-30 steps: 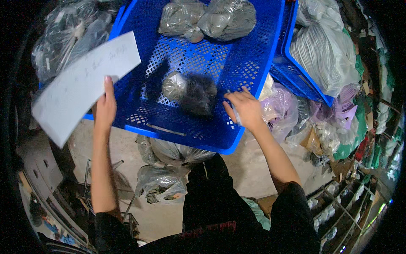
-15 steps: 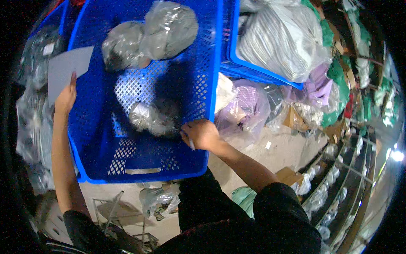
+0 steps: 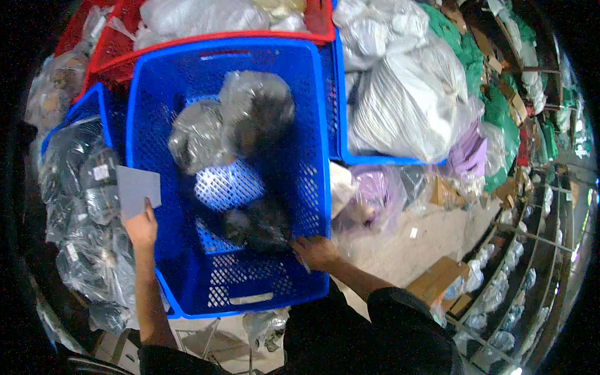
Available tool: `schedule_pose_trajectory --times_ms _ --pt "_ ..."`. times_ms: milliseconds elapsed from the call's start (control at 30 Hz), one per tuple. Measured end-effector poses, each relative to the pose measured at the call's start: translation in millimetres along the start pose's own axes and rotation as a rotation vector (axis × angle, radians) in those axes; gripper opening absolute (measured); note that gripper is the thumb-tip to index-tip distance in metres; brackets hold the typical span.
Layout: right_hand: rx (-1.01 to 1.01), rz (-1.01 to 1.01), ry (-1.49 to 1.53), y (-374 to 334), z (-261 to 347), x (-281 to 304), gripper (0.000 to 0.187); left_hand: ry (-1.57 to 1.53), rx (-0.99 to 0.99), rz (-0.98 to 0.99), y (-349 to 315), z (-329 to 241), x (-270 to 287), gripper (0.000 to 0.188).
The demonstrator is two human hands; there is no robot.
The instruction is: The person packs folded grey garments into a clear plastic bag, writes on a cardboard tag and a white paper, then places the sealed bag into a blue basket. The person repeats this process with additional bags, writing on each tag before placing them in the basket.
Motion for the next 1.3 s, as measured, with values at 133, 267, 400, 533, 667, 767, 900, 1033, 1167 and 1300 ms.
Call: schedule_pose_trajectory --times_ms 133,267,400,533,667,767,900,1033,1167,1300 --pt "-0.317 0.182 0.142 20 -10 -5 0.039 -0.1 0.083 0.046 1 6 2 0.071" --pt "-0.229 -0.031 0.255 95 -22 8 0.036 -0.146 0.085 0.041 3 7 4 0.075" --pt "0.013 -0.482 0.082 216 -51 53 0.041 -0.187 0.067 0.103 6 7 7 0.08" --pt "0.022 -0.723 -0.308 337 -79 121 0.057 -0.181 0.065 0.174 10 9 12 0.078" --pt "-0.177 -0.619 0.071 418 -121 165 0.051 -0.232 0.07 0.27 12 9 14 0.04" --pt "-0.136 -0.691 0.079 430 -122 158 0.058 -0.149 0.045 0.313 13 9 15 0.045" --pt "-0.106 -0.788 0.019 426 -133 146 0.058 -0.2 0.058 0.33 12 9 15 0.043" --pt "-0.081 -0.724 0.138 429 -146 138 0.05 -0.229 0.036 0.272 12 11 17 0.044" --pt "-0.086 -0.756 0.031 411 -135 119 0.045 -0.244 0.016 0.259 11 12 20 0.049" --pt "-0.175 -0.793 0.023 383 -119 96 0.042 -0.245 0.027 0.306 11 12 21 0.051"
Point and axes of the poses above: each hand's wrist, its own y-axis towards the middle knuckle, its own x-axis out of the back of the hand, z = x × y, the point moved 6 cm from there along y, towards the middle knuckle, and after that the axes turned 7 degrees about y, right-handed, at the moved point
